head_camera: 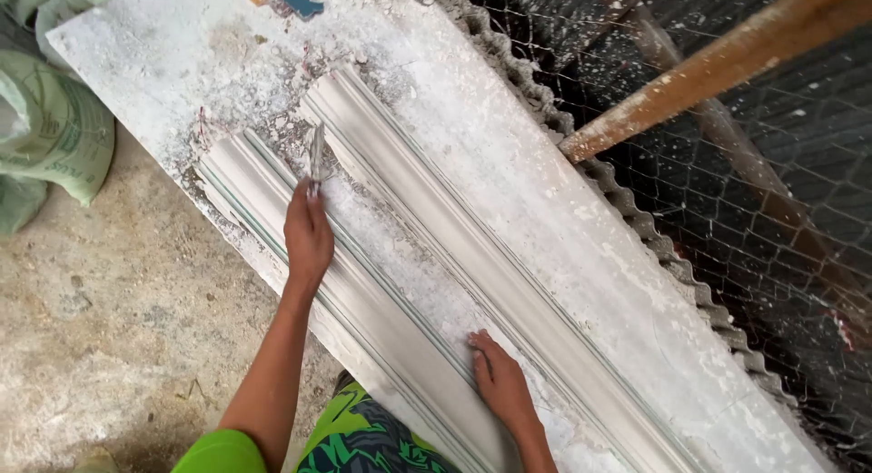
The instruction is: Using a putty knife to scrape and smooth the surface of decorative plaster moldings.
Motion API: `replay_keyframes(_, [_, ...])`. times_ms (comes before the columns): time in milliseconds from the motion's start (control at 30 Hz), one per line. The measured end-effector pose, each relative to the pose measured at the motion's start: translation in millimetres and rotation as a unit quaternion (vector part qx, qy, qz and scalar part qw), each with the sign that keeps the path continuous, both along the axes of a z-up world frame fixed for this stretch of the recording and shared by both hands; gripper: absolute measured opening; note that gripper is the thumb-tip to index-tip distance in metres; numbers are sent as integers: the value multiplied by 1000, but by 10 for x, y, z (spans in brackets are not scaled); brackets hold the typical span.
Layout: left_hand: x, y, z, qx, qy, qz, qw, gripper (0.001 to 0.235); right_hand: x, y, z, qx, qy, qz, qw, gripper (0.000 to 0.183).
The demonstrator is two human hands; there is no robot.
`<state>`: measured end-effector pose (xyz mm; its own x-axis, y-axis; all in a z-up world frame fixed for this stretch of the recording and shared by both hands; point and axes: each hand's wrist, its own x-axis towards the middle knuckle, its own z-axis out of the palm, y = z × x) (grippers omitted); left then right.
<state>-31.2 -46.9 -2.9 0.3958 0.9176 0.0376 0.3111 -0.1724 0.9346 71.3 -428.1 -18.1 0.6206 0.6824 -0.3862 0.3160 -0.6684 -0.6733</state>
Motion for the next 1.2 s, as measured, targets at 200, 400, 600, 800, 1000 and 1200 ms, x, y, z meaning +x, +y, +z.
replay_keyframes(200, [-291,-550,148,-228,-100,25,968,64,-169,-481,284,-11,64,-172,983,47])
replay_keyframes(400, [-573,-643,585,-206,45,-19,977,63,-283,-988,184,114,4,-237,965,34])
replay_keyframes(600, [-684,-264,304,-144,4,-92,985,53,-630,-1457,56,156,-47,-318,934,31])
replay_keyframes(800, [-486,777,82,38,146,-288,946,56,-1229,-1527,-209,244,-65,-512,821,26])
replay_keyframes(1000, [-38,1897,472,99,239,-503,825,51,-1502,-356,-70,212,-14,-588,781,31])
replay_keyframes(1200, [490,2507,19,174,177,-661,708,37,-1639,1166,549,103,54,-565,817,39])
